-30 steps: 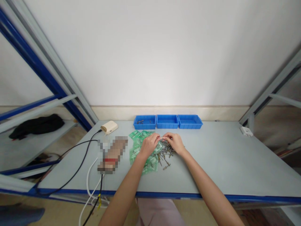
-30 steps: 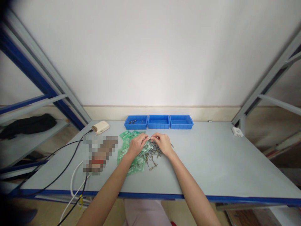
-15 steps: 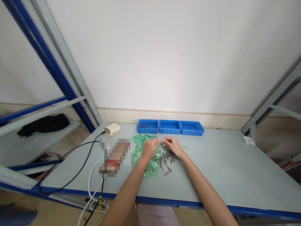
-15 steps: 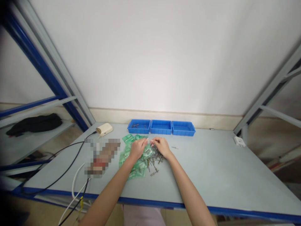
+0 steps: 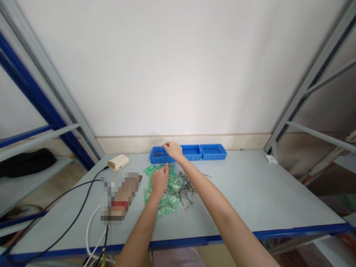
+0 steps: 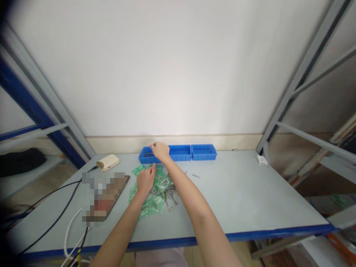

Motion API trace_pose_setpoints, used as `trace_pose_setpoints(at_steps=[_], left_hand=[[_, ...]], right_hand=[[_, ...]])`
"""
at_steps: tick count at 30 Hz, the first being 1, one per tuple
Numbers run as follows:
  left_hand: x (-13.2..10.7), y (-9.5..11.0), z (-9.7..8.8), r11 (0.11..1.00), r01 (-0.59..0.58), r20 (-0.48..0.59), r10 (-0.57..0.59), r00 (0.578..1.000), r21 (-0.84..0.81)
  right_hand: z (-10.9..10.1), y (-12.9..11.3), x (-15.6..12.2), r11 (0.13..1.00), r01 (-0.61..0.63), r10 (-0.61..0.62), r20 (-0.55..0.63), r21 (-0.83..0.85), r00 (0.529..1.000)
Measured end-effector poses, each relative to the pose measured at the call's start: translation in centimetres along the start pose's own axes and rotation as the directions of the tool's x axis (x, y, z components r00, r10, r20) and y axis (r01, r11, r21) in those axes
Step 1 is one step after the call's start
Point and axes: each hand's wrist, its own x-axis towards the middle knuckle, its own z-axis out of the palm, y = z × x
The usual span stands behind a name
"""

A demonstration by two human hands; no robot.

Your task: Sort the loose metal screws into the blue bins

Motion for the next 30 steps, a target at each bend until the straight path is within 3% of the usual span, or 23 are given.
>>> trace_pose_setpoints(at_steps=[3, 7, 10, 12, 23, 27, 30], left_hand=[[0.0, 0.1, -0.2, 1.000, -0.013, 0.013, 0.012, 1.000, 0.002], [-0.2, 0.5, -0.5, 1.000, -0.029, 0.036, 0.029, 0.999, -0.003], [-0.4, 1.1, -0.5, 0.998, -0.066, 0.045, 0.066, 0.997, 0.003], [-0.5, 1.4, -0.5, 0.995, -0.101, 0.060, 0.101, 0.993, 0.005], [-0.9, 1.5, -0.4, 0.985, -0.173, 0.097, 0.171, 0.980, 0.011], [-1.0, 1.3, -0.1, 0.977, -0.211, 0.095, 0.212, 0.973, -0.018], [-1.0, 1.1, 0.4, 0.948, -0.304, 0.062, 0.310, 0.949, -0.098]], right_hand=[[-2.7, 2.6, -4.1, 0.995, -0.066, 0.066, -0.006, -0.077, 0.998], [-5.8, 7.8, -11.4, 0.966, -0.184, 0.183, -0.023, -0.184, 0.983], [-6.5, 11.2, -15.6, 0.925, -0.289, 0.286, -0.048, -0.247, 0.957], [-6.1, 12.6, -17.0, 0.902, -0.338, 0.333, -0.067, -0.267, 0.941], [-4.2, 14.6, -16.0, 0.893, -0.400, 0.367, -0.178, -0.206, 0.913], [-3.7, 14.9, -15.4, 0.923, -0.365, 0.337, -0.200, -0.124, 0.920], [-3.0, 14.2, -14.1, 0.954, -0.299, 0.291, -0.165, -0.026, 0.942]])
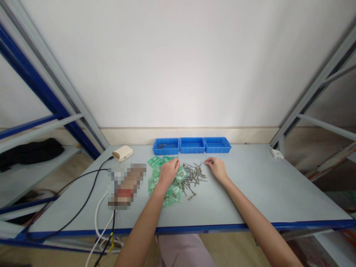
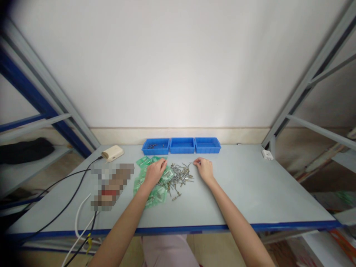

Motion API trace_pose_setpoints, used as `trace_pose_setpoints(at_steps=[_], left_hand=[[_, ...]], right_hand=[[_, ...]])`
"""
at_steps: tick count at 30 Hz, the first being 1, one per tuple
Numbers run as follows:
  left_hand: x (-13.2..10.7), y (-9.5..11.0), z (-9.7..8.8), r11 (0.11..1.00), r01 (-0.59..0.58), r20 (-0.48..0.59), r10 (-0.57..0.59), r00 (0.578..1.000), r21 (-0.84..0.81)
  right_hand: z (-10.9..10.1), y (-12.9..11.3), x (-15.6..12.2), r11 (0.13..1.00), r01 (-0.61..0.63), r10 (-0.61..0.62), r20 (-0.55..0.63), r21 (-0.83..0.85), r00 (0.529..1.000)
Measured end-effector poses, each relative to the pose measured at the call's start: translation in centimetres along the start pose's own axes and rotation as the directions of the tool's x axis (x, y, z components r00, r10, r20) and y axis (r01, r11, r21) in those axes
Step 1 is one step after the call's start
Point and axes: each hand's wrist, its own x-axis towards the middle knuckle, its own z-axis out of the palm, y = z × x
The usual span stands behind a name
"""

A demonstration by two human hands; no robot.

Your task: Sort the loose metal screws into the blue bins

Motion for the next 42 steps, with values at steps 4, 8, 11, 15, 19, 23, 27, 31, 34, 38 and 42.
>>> trace_pose_setpoints(at_steps=[4, 8, 11, 15, 19, 23, 27, 31, 34, 38, 42], left_hand=[[-0.1, -0.1, 0.6, 0.968, -0.247, -0.125, 0.240, 0.963, -0.047], [-0.2, -0.4, 0.8, 0.931, -0.364, -0.183, 0.362, 0.914, 0.023], [-0.2, -0.6, 0.8, 0.926, -0.376, -0.209, 0.376, 0.903, 0.042], [-0.1, -0.6, 0.7, 0.914, -0.406, -0.195, 0.403, 0.894, 0.030], [-0.1, -0.4, 0.3, 0.920, -0.390, -0.157, 0.392, 0.907, 0.044], [-0.1, -0.2, -0.1, 0.940, -0.337, -0.143, 0.341, 0.929, 0.052], [-0.1, 0.0, -0.1, 0.950, -0.308, -0.101, 0.312, 0.945, 0.050], [-0.2, 0.0, 0.0, 0.954, -0.299, -0.075, 0.300, 0.951, 0.023], [-0.2, -0.1, 0.0, 0.958, -0.285, -0.024, 0.285, 0.958, 0.014], [-0.2, -0.1, -0.1, 0.966, -0.258, -0.016, 0.258, 0.966, -0.009], [-0.2, 0.1, 0.0, 0.970, -0.243, -0.017, 0.243, 0.970, -0.009]], right_hand=[[1.7, -3.0, 1.5, 0.974, 0.099, -0.123, 0.110, 0.201, 0.986], [3.8, -5.5, 2.3, 0.917, 0.143, -0.224, 0.184, 0.371, 0.957], [5.1, -5.9, 2.1, 0.883, 0.129, -0.240, 0.197, 0.451, 0.950], [5.7, -5.3, 1.7, 0.861, 0.087, -0.203, 0.180, 0.502, 0.962], [5.0, -5.4, 1.1, 0.857, 0.089, -0.187, 0.144, 0.508, 0.972], [4.0, -6.2, 0.4, 0.859, 0.164, -0.240, 0.098, 0.484, 0.966], [3.6, -6.3, 0.1, 0.871, 0.194, -0.255, 0.078, 0.451, 0.964], [3.8, -6.0, 0.0, 0.876, 0.184, -0.255, 0.104, 0.445, 0.961], [3.7, -5.9, -0.1, 0.876, 0.182, -0.267, 0.134, 0.447, 0.954], [3.3, -5.9, -0.2, 0.889, 0.200, -0.265, 0.106, 0.411, 0.958], [3.2, -5.8, -0.2, 0.904, 0.210, -0.258, 0.085, 0.372, 0.962]])
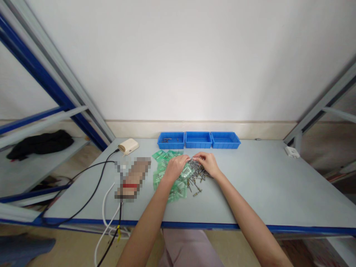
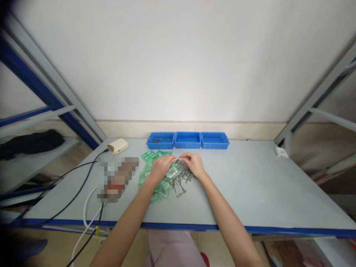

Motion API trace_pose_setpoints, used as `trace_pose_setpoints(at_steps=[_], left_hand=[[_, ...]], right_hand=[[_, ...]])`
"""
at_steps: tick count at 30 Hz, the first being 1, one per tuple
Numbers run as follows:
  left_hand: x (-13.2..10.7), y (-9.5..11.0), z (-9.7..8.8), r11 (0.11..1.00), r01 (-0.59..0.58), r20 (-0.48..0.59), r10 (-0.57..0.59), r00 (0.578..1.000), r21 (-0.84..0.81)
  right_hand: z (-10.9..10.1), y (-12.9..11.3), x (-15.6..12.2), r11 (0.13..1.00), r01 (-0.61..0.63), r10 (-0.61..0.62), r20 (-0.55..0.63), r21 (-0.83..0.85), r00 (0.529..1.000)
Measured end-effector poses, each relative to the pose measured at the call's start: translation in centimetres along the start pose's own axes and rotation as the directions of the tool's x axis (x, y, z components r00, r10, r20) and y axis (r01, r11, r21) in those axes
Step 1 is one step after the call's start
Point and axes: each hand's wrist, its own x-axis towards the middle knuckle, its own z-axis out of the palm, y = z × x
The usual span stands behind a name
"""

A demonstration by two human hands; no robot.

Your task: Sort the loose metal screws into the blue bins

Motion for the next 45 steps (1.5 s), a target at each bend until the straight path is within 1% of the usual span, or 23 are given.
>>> trace_pose_setpoints(at_steps=[4, 6, 8, 11, 14, 16, 20, 24, 26, 29, 34, 38, 42, 45], left_hand=[[-0.08, -0.10, 0.10, 1.000, -0.027, -0.035, 0.027, 0.999, 0.007], [-0.12, -0.21, 0.12, 0.999, -0.038, -0.024, 0.039, 0.999, 0.014], [-0.12, -0.28, 0.14, 1.000, -0.025, -0.018, 0.026, 1.000, 0.008], [-0.09, -0.27, 0.18, 1.000, 0.004, 0.002, -0.004, 1.000, 0.013], [-0.06, -0.15, 0.16, 0.999, 0.004, 0.020, -0.005, 1.000, 0.037], [-0.06, -0.08, 0.06, 0.999, -0.014, 0.022, 0.013, 1.000, 0.046], [-0.08, -0.01, -0.27, 0.996, -0.039, 0.040, 0.036, 0.999, 0.082], [-0.07, 0.02, -0.46, 0.995, -0.034, 0.045, 0.030, 0.999, 0.097], [-0.06, 0.02, -0.42, 0.994, -0.031, 0.048, 0.027, 0.998, 0.104], [-0.05, 0.01, -0.22, 0.994, -0.043, 0.051, 0.038, 0.998, 0.103], [-0.13, -0.13, 0.14, 0.996, -0.070, -0.011, 0.071, 0.997, 0.055], [-0.14, -0.29, 0.26, 0.994, -0.098, -0.033, 0.099, 0.995, 0.041], [-0.10, -0.16, 0.32, 0.996, -0.075, -0.056, 0.078, 0.995, 0.049], [-0.09, 0.00, 0.15, 0.997, -0.036, -0.048, 0.039, 0.998, 0.065]], right_hand=[[-0.03, -0.15, -0.13, 1.000, 0.003, -0.003, 0.008, -0.017, 1.000], [0.02, -0.22, -0.18, 1.000, 0.011, -0.010, 0.019, -0.020, 1.000], [0.12, -0.22, -0.21, 1.000, 0.026, -0.026, 0.019, -0.017, 0.999], [0.35, -0.11, -0.24, 0.998, 0.048, -0.049, -0.008, -0.037, 0.999], [0.47, -0.05, -0.28, 0.997, 0.046, -0.048, -0.037, -0.058, 0.998], [0.44, -0.11, -0.30, 0.998, 0.037, -0.039, -0.037, -0.041, 0.999], [0.24, -0.26, -0.30, 0.999, 0.038, -0.038, 0.002, -0.008, 0.999], [0.27, -0.17, -0.25, 0.993, 0.040, -0.043, 0.022, 0.115, 0.999], [0.35, -0.05, -0.22, 0.988, 0.031, -0.033, 0.010, 0.150, 0.999], [0.42, 0.10, -0.20, 0.991, 0.035, -0.034, -0.007, 0.127, 0.999], [0.47, 0.18, -0.29, 0.994, 0.026, -0.030, 0.031, 0.105, 0.999], [0.43, 0.16, -0.30, 0.993, 0.029, -0.035, 0.051, 0.116, 0.998], [0.16, 0.10, -0.17, 0.995, 0.067, -0.070, 0.043, 0.067, 0.997], [-0.02, 0.08, -0.11, 0.999, 0.042, -0.043, 0.056, 0.016, 0.997]])
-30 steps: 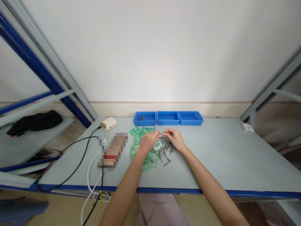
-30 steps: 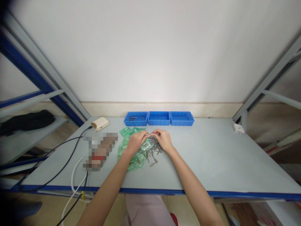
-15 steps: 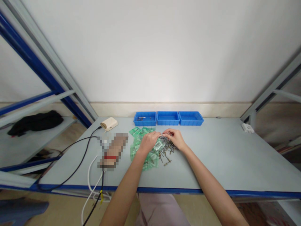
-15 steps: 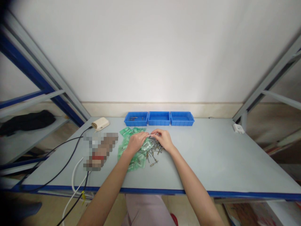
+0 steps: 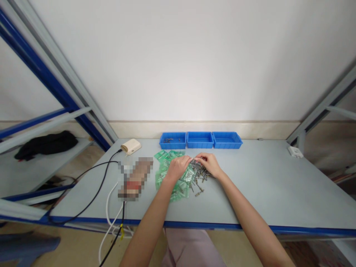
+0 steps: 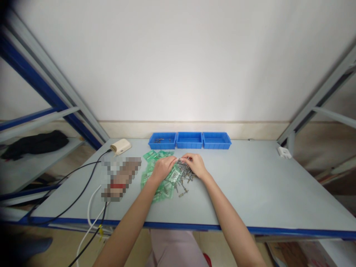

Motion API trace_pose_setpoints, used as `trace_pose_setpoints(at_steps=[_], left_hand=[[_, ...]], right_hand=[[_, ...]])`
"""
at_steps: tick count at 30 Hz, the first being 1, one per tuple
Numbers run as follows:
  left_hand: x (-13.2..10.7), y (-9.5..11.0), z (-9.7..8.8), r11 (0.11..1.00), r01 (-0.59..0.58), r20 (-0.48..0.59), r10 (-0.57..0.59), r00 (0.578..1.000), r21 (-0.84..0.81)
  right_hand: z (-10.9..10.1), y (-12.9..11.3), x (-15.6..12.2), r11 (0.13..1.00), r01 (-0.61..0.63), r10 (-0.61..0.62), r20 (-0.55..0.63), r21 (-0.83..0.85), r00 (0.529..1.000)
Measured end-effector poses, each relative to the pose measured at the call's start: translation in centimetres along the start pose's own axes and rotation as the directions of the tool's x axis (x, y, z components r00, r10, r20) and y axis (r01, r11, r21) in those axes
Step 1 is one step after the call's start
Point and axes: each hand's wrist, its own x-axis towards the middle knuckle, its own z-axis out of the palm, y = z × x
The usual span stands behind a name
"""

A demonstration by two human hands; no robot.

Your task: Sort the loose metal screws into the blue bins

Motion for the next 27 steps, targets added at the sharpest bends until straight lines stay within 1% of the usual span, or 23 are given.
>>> trace_pose_setpoints(at_steps=[3, 6, 8, 11, 13, 16, 18, 19, 21, 23, 27], left_hand=[[0.0, -0.2, -0.3, 0.994, 0.107, -0.041, -0.106, 0.994, 0.025], [0.0, -0.8, -0.6, 0.966, 0.258, -0.109, -0.255, 0.961, 0.016], [0.0, -1.2, -0.6, 0.939, 0.345, -0.128, -0.343, 0.931, -0.006], [0.0, -1.5, -0.5, 0.899, 0.437, -0.124, -0.436, 0.891, -0.020], [0.0, -1.5, -0.3, 0.887, 0.462, -0.107, -0.460, 0.881, -0.015], [0.0, -1.5, -0.2, 0.888, 0.460, -0.071, -0.460, 0.885, -0.006], [-0.1, -1.4, -0.2, 0.890, 0.455, -0.053, -0.455, 0.889, -0.004], [-0.1, -1.4, -0.3, 0.891, 0.454, -0.049, -0.454, 0.890, -0.005], [-0.1, -1.5, -0.3, 0.891, 0.455, -0.048, -0.455, 0.889, -0.007], [-0.1, -1.5, -0.3, 0.893, 0.449, -0.046, -0.449, 0.892, -0.010], [0.1, -1.4, -0.3, 0.916, 0.401, -0.032, -0.401, 0.915, -0.017]], right_hand=[[-0.1, -0.1, 0.2, 0.999, -0.039, 0.039, -0.003, -0.025, 0.999], [-0.1, -0.5, 1.0, 0.995, -0.073, 0.072, -0.015, -0.062, 0.997], [0.3, -1.2, 2.4, 0.992, -0.089, 0.088, -0.016, -0.091, 0.996], [1.7, -2.7, 5.8, 0.988, -0.106, 0.106, -0.004, -0.109, 0.994], [3.2, -3.9, 8.6, 0.989, -0.114, 0.118, 0.044, -0.090, 0.992], [5.3, -5.3, 12.4, 0.991, -0.132, 0.135, 0.153, -0.029, 0.979], [6.1, -5.7, 14.1, 0.990, -0.140, 0.138, 0.186, 0.000, 0.973], [6.1, -5.7, 14.5, 0.990, -0.140, 0.136, 0.188, 0.008, 0.973], [5.6, -5.2, 14.3, 0.991, -0.131, 0.127, 0.174, 0.007, 0.976], [4.3, -4.0, 12.9, 0.994, -0.110, 0.111, 0.156, -0.016, 0.982], [1.2, -1.1, 7.9, 0.989, -0.055, 0.077, 0.164, -0.135, 0.983]])
